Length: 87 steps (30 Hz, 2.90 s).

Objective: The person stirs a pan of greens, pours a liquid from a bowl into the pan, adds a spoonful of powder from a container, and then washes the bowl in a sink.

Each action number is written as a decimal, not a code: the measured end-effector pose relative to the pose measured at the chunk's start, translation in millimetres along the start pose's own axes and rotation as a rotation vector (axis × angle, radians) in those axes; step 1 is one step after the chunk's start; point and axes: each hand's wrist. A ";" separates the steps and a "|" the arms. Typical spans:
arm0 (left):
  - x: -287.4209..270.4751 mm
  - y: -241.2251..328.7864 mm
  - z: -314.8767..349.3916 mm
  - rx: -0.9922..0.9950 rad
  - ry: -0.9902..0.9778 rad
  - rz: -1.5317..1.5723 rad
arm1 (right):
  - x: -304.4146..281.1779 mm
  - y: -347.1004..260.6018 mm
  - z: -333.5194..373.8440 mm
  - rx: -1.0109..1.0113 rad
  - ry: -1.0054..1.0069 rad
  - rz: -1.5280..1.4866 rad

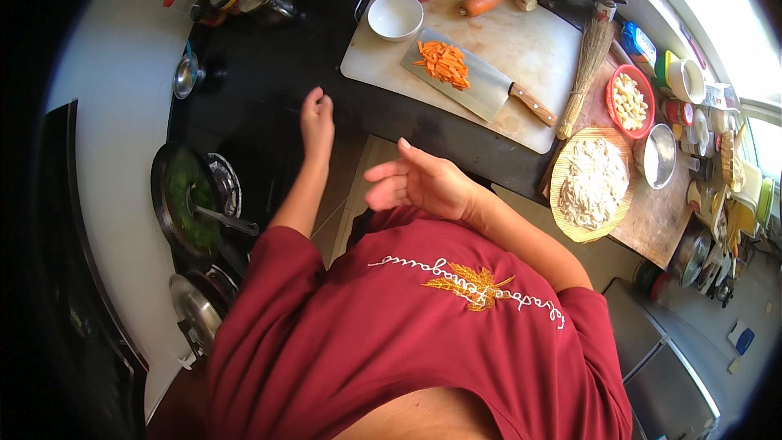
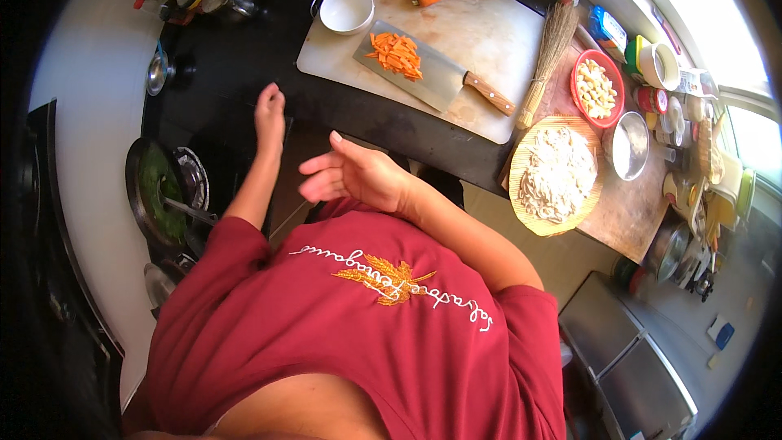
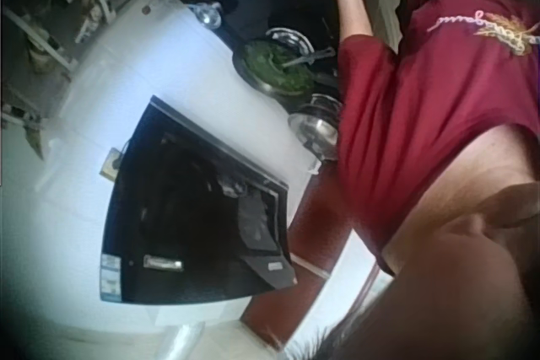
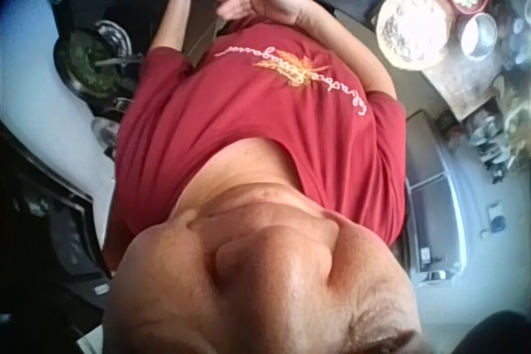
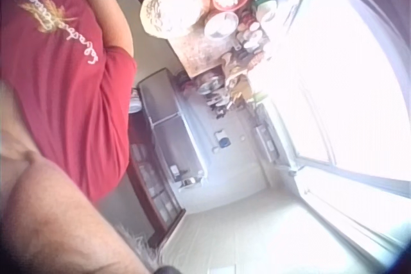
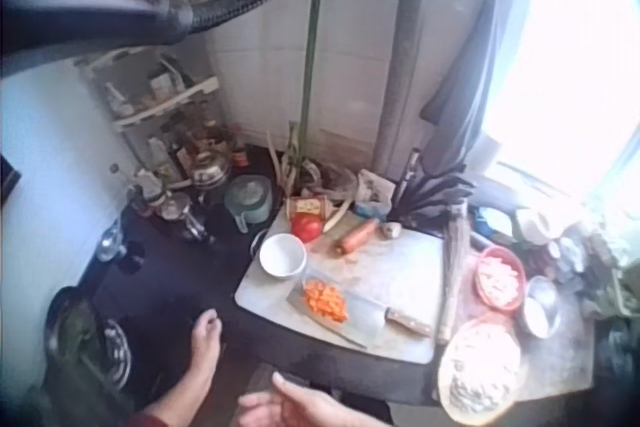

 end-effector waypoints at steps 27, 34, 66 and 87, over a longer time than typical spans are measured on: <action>105.9 191.0 19.8 -0.246 -0.899 0.587 | 7.5 73.0 161.9 -0.746 0.945 0.273; 202.6 251.1 178.3 -0.113 -1.129 0.349 | 74.7 122.6 256.7 -0.844 1.445 1.233; 726.8 411.7 578.6 -0.172 -1.950 0.094 | 161.2 335.6 770.5 -0.996 2.394 0.961; 536.4 323.3 613.1 -0.625 -0.637 0.915 | 126.1 292.5 719.2 -0.582 1.063 1.610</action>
Point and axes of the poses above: each hand's wrist, its own z-axis away from the middle knuckle, its own x-axis out of the palm, y = z × x, and after that the axes turned 14 degrees about -y, right-handed
